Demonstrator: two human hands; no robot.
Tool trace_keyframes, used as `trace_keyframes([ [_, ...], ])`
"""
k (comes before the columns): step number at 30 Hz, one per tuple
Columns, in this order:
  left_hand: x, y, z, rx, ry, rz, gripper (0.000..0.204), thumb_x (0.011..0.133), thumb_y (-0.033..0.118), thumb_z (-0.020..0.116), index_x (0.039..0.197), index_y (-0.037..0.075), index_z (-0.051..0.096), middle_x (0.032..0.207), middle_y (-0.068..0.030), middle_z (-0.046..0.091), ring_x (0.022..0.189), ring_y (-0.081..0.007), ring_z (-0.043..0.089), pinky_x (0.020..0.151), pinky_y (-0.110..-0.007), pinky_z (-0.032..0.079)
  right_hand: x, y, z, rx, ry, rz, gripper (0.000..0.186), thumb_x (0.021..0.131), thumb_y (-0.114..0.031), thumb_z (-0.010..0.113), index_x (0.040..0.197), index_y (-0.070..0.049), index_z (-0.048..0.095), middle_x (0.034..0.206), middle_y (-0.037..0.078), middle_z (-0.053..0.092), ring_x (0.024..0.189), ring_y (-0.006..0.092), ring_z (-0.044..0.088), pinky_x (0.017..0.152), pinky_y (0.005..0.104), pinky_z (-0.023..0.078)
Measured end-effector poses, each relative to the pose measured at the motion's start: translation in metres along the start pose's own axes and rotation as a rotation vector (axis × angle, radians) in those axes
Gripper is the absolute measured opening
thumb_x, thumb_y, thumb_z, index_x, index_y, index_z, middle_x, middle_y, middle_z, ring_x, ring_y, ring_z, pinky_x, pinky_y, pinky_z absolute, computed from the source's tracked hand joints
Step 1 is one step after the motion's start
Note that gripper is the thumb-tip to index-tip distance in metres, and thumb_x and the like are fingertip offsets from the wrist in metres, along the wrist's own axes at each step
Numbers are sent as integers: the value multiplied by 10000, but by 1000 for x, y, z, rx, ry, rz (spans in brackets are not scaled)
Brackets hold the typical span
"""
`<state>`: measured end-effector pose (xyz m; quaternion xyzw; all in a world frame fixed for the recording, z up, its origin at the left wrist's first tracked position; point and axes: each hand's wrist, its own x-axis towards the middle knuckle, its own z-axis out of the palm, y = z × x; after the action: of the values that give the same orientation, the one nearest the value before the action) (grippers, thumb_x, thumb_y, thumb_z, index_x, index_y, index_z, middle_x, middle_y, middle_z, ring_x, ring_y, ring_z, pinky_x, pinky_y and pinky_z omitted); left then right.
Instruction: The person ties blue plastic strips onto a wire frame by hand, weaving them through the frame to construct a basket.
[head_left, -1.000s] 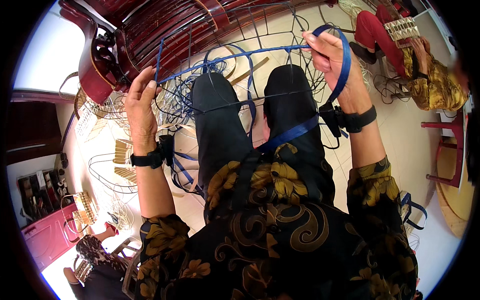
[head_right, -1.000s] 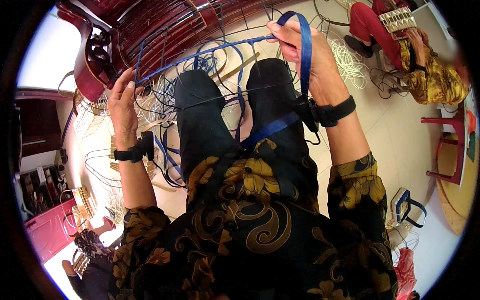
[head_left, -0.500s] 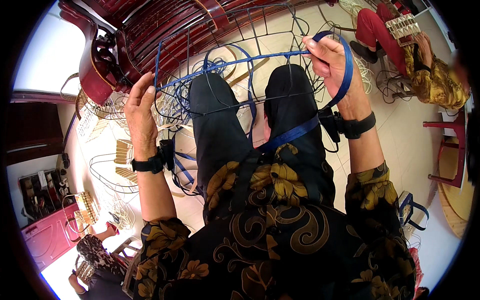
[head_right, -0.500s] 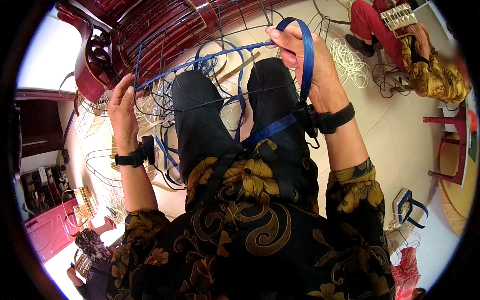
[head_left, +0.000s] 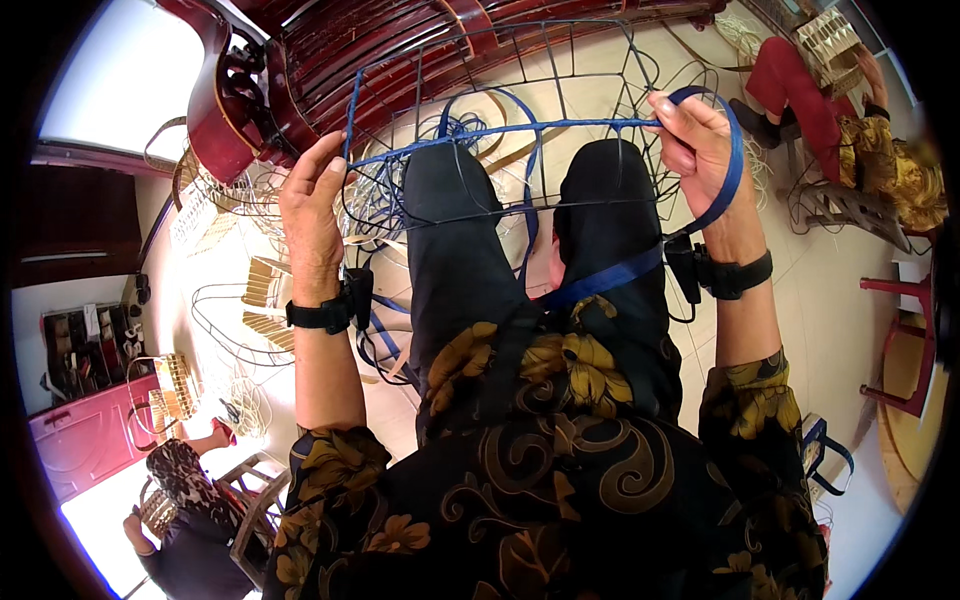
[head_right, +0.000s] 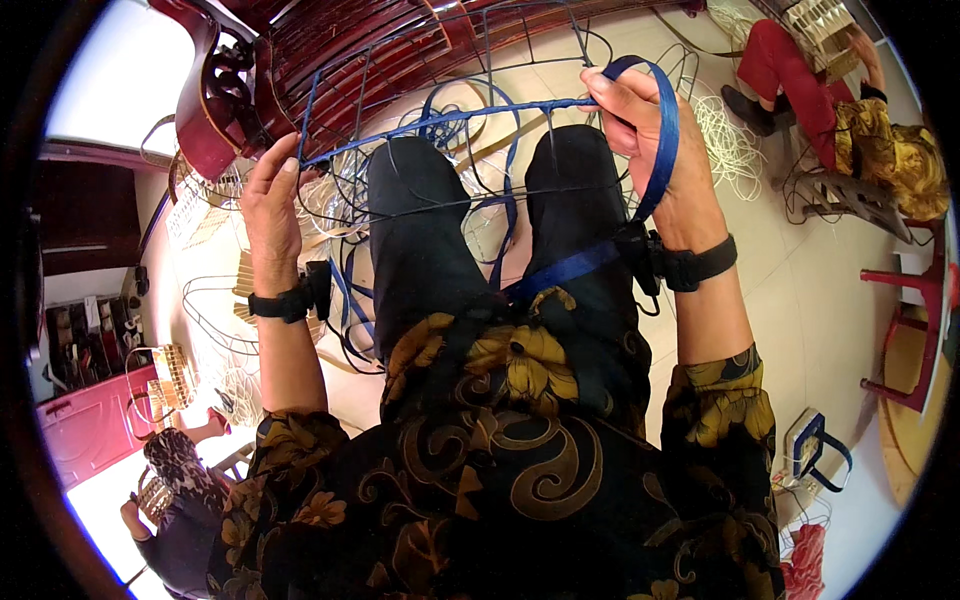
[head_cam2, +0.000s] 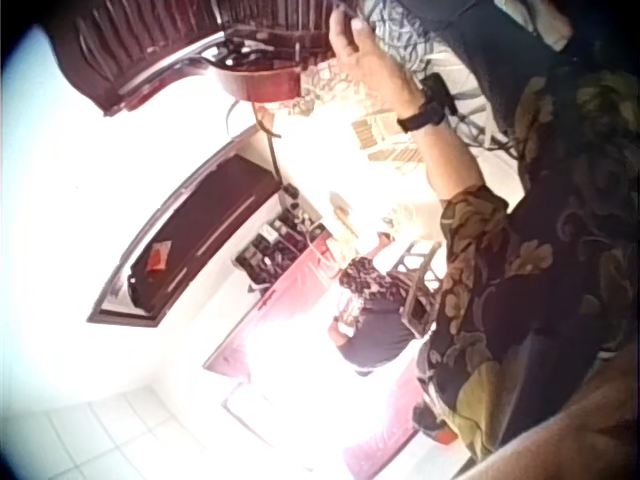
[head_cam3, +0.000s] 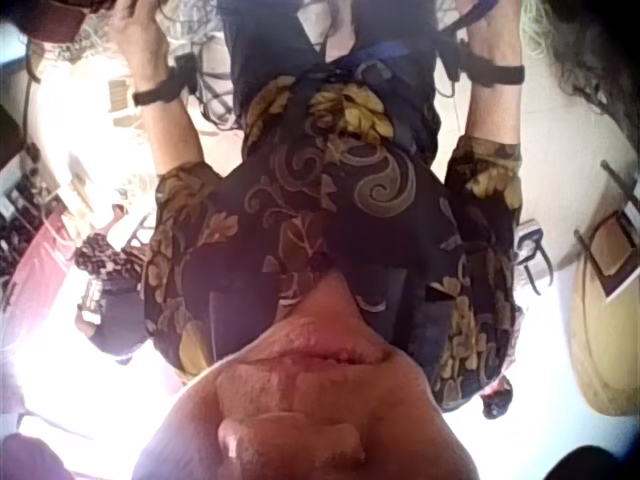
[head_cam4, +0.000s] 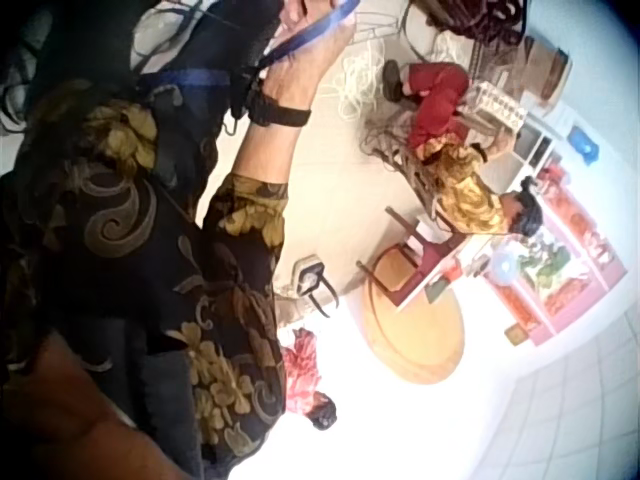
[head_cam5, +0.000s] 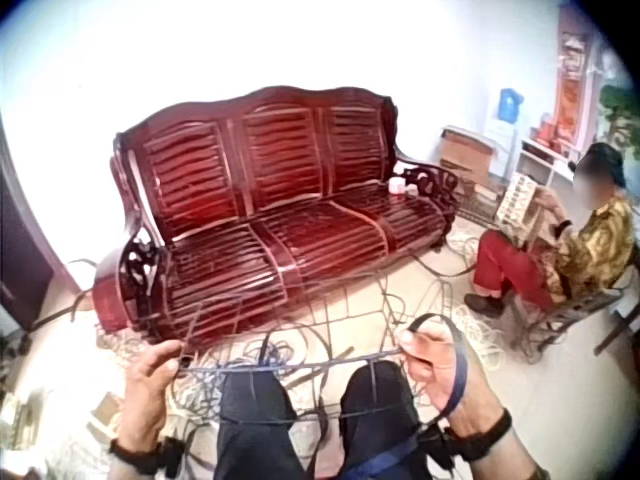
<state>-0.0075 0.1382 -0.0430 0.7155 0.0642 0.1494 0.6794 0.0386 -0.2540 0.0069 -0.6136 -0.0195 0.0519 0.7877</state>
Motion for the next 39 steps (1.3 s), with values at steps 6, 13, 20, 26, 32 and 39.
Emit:
trace_keyframes([
  [6,-1,-1,1,23,-1,2,337,955,84,576,1275,-16,609,1220,-92,638,1064,-156,617,879,-307,536,-2,-1,2,-21,10,4,227,911,-195,718,960,25,684,739,-5,572,514,18,340,477,202,232],
  [13,-4,-3,3,18,18,3,326,965,99,575,1269,-10,620,1183,-83,642,1019,-141,615,869,-300,538,-3,1,-1,-26,8,10,192,919,-187,708,932,2,673,697,-40,497,517,22,334,482,203,230],
  [20,-6,-2,3,21,26,9,320,972,107,573,1266,-10,625,1158,-75,643,997,-134,615,860,-296,540,-4,1,3,-15,15,6,185,927,-183,699,946,-1,673,701,-44,497,522,22,335,489,200,237],
  [26,-6,-7,2,-11,29,11,313,978,107,573,1264,-8,627,1164,-75,643,994,-132,614,857,-294,543,-4,2,2,-19,-8,-3,186,928,-182,697,941,2,671,695,-49,482,526,21,332,492,201,236],
  [32,-6,-8,1,-22,30,5,312,982,118,577,1265,-5,627,1171,-69,642,993,-123,613,858,-290,544,-5,1,3,-16,-1,0,194,918,-190,710,930,-1,670,688,-54,469,527,23,326,496,203,232],
  [39,-6,-12,1,-47,29,-10,311,985,123,577,1265,-4,626,1182,-72,643,1007,-126,617,856,-290,546,-4,7,-7,-5,-15,-1,209,941,-144,672,1065,24,676,814,26,604,514,24,357,482,190,273],
])
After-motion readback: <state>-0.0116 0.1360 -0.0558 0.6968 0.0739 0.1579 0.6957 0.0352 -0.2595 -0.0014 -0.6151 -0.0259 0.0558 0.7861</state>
